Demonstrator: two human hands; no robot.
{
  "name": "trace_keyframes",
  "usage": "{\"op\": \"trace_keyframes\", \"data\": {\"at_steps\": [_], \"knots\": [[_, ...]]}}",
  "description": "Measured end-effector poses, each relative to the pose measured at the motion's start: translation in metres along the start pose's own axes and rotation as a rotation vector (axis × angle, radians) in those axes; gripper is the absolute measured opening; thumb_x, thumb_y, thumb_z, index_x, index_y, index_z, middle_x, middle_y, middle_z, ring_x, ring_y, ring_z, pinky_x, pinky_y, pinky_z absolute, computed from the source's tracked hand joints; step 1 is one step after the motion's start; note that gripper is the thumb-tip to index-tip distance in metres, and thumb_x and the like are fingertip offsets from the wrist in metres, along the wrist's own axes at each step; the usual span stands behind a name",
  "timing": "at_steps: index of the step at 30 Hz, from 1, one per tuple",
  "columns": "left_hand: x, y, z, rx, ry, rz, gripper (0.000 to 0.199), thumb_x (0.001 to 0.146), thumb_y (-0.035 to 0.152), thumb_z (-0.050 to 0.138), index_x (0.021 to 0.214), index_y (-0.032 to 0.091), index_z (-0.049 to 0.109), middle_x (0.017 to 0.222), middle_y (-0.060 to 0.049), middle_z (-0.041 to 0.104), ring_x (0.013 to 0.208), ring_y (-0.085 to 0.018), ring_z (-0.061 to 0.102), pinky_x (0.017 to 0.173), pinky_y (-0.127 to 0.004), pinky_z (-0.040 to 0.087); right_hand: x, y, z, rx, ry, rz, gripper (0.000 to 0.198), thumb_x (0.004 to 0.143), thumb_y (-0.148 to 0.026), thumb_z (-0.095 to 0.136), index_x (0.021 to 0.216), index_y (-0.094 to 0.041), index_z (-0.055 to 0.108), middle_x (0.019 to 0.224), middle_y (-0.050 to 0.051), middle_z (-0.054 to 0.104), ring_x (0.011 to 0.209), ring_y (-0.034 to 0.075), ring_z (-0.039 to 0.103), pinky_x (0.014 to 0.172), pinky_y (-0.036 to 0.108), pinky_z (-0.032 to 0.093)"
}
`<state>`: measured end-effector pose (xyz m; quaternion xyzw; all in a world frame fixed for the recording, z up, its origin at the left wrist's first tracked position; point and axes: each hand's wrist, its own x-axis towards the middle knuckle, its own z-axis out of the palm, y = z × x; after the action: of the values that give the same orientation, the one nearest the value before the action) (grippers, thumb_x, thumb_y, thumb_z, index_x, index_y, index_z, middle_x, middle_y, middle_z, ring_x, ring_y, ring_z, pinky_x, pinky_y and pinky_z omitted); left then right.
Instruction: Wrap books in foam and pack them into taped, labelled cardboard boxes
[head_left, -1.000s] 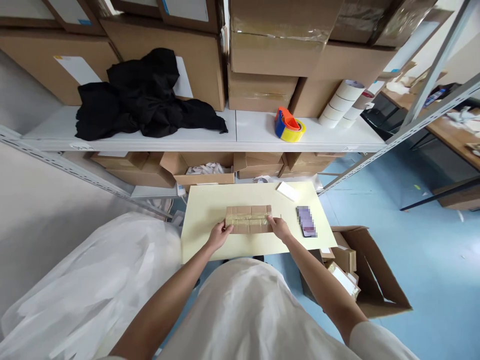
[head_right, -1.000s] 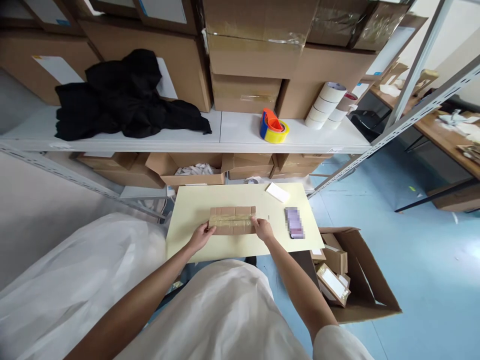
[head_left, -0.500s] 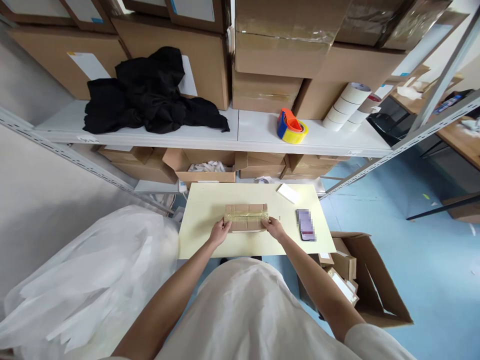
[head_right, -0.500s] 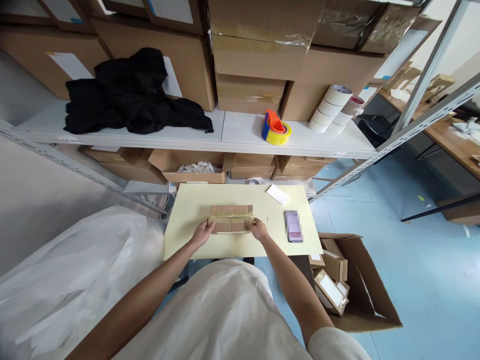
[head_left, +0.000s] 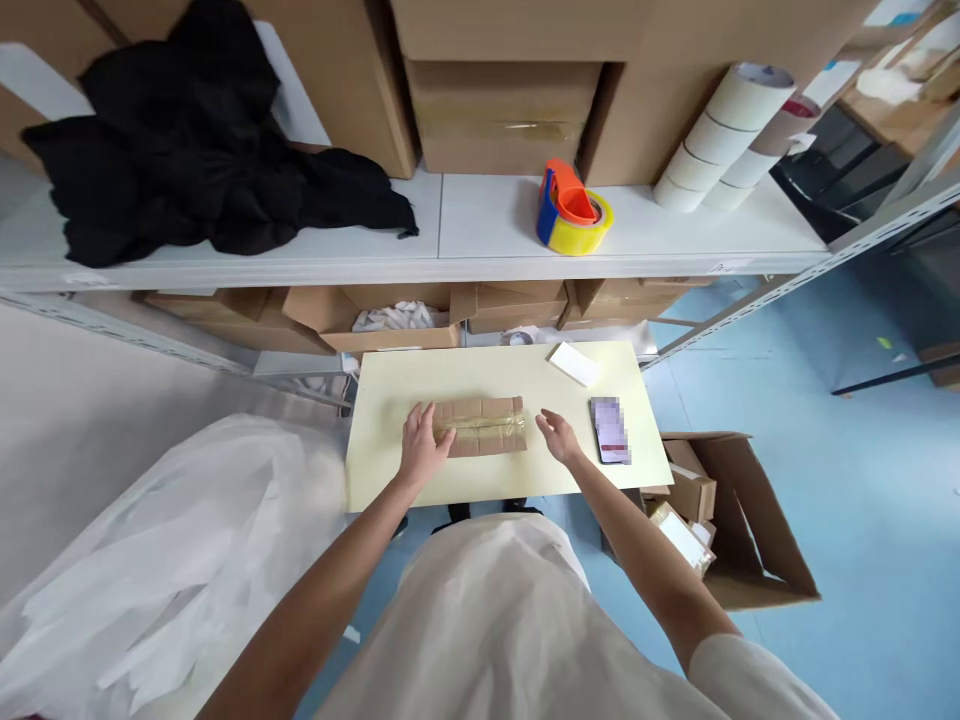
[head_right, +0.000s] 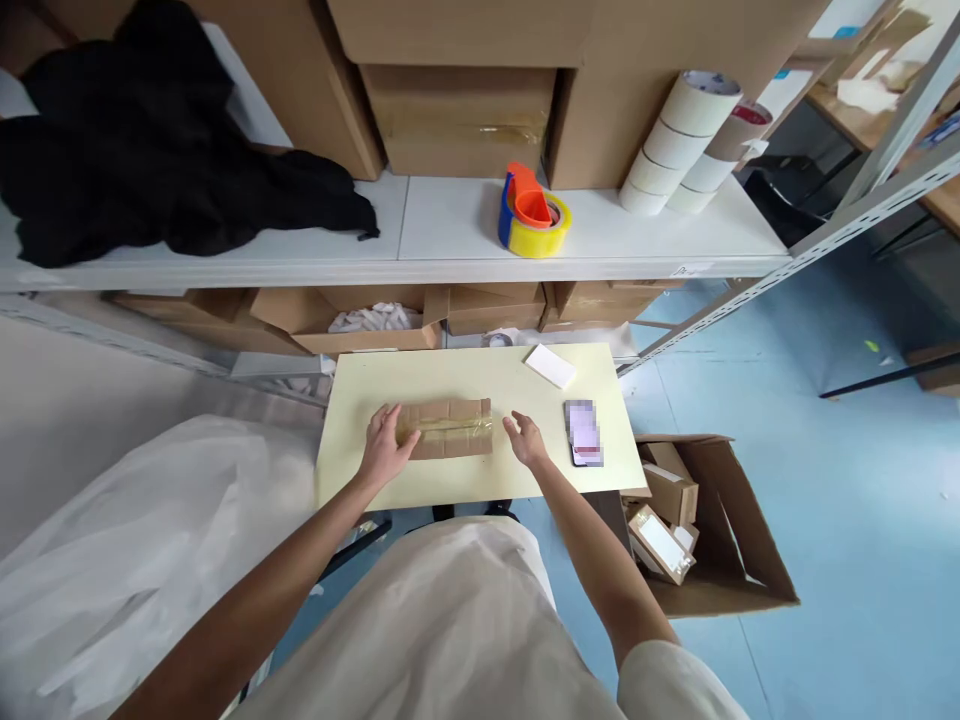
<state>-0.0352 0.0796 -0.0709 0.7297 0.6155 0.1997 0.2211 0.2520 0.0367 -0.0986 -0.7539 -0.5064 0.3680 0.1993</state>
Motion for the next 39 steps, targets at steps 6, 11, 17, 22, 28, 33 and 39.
{"op": "trace_keyframes", "data": {"at_steps": [6, 11, 17, 22, 28, 33, 39], "knots": [[0.044, 0.055, 0.008, 0.091, -0.089, 0.222, 0.044, 0.083, 0.037, 0.054, 0.122, 0.018, 0.050, 0.132, -0.017, 0.045, 0.126, -0.032, 0.041, 0.102, -0.051, 0.038, 0.072, 0.030, -0.045, -0.211, 0.072, 0.036, 0.043, 0.088, -0.020, 0.048, 0.129, -0.005, 0.050, 0.139, 0.021, 0.045, 0.131, 0.026, 0.040, 0.107, 0.036, 0.032], [0.087, 0.095, 0.039, 0.091, -0.185, 0.263, 0.038, 0.083, 0.036, 0.055, 0.116, 0.018, 0.056, 0.125, -0.015, 0.051, 0.121, -0.029, 0.046, 0.103, -0.047, 0.039, 0.139, 0.050, -0.057, -0.287, 0.071, 0.052, 0.052, 0.086, -0.012, 0.048, 0.137, -0.004, 0.038, 0.147, 0.021, 0.032, 0.138, 0.029, 0.025, 0.108, 0.042, 0.029], [0.109, 0.116, 0.070, 0.069, -0.316, 0.245, 0.037, 0.082, 0.034, 0.056, 0.114, 0.016, 0.057, 0.122, -0.014, 0.055, 0.119, -0.028, 0.048, 0.104, -0.045, 0.038, 0.143, 0.065, -0.044, -0.609, 0.025, -0.061, 0.044, 0.089, -0.008, 0.035, 0.133, -0.003, 0.040, 0.140, 0.022, 0.040, 0.130, 0.029, 0.036, 0.099, 0.039, 0.039], [0.119, 0.123, 0.083, 0.051, -0.401, 0.197, 0.035, 0.081, 0.033, 0.056, 0.113, 0.017, 0.058, 0.121, -0.013, 0.057, 0.118, -0.027, 0.049, 0.104, -0.044, 0.038, 0.127, 0.067, -0.051, -0.749, -0.089, -0.162, 0.046, 0.085, 0.000, 0.031, 0.127, -0.008, 0.048, 0.131, 0.020, 0.048, 0.121, 0.023, 0.047, 0.092, 0.032, 0.045], [0.135, 0.135, 0.095, 0.025, -0.472, 0.121, 0.035, 0.081, 0.033, 0.055, 0.112, 0.017, 0.058, 0.120, -0.012, 0.059, 0.116, -0.026, 0.051, 0.103, -0.043, 0.040, 0.134, 0.065, -0.064, -0.768, -0.136, -0.087, 0.039, 0.083, -0.001, 0.035, 0.117, -0.009, 0.054, 0.112, 0.021, 0.060, 0.088, 0.023, 0.065, 0.067, 0.030, 0.049], [0.142, 0.140, 0.100, -0.005, -0.485, 0.078, 0.038, 0.081, 0.033, 0.055, 0.114, 0.014, 0.058, 0.120, -0.013, 0.060, 0.114, -0.026, 0.053, 0.102, -0.040, 0.040, 0.139, 0.068, -0.072, -0.745, -0.112, -0.101, 0.031, 0.083, -0.002, 0.037, 0.106, -0.008, 0.057, 0.096, 0.018, 0.065, 0.084, 0.024, 0.065, 0.063, 0.028, 0.044], [0.151, 0.142, 0.119, -0.081, -0.532, -0.055, 0.037, 0.080, 0.035, 0.059, 0.112, 0.016, 0.060, 0.116, -0.012, 0.064, 0.105, -0.024, 0.060, 0.094, -0.037, 0.046, 0.141, 0.070, -0.077, -0.680, -0.029, -0.216, 0.029, 0.090, -0.009, 0.033, 0.102, -0.011, 0.059, 0.093, 0.015, 0.065, 0.082, 0.021, 0.061, 0.067, 0.027, 0.041]]}}
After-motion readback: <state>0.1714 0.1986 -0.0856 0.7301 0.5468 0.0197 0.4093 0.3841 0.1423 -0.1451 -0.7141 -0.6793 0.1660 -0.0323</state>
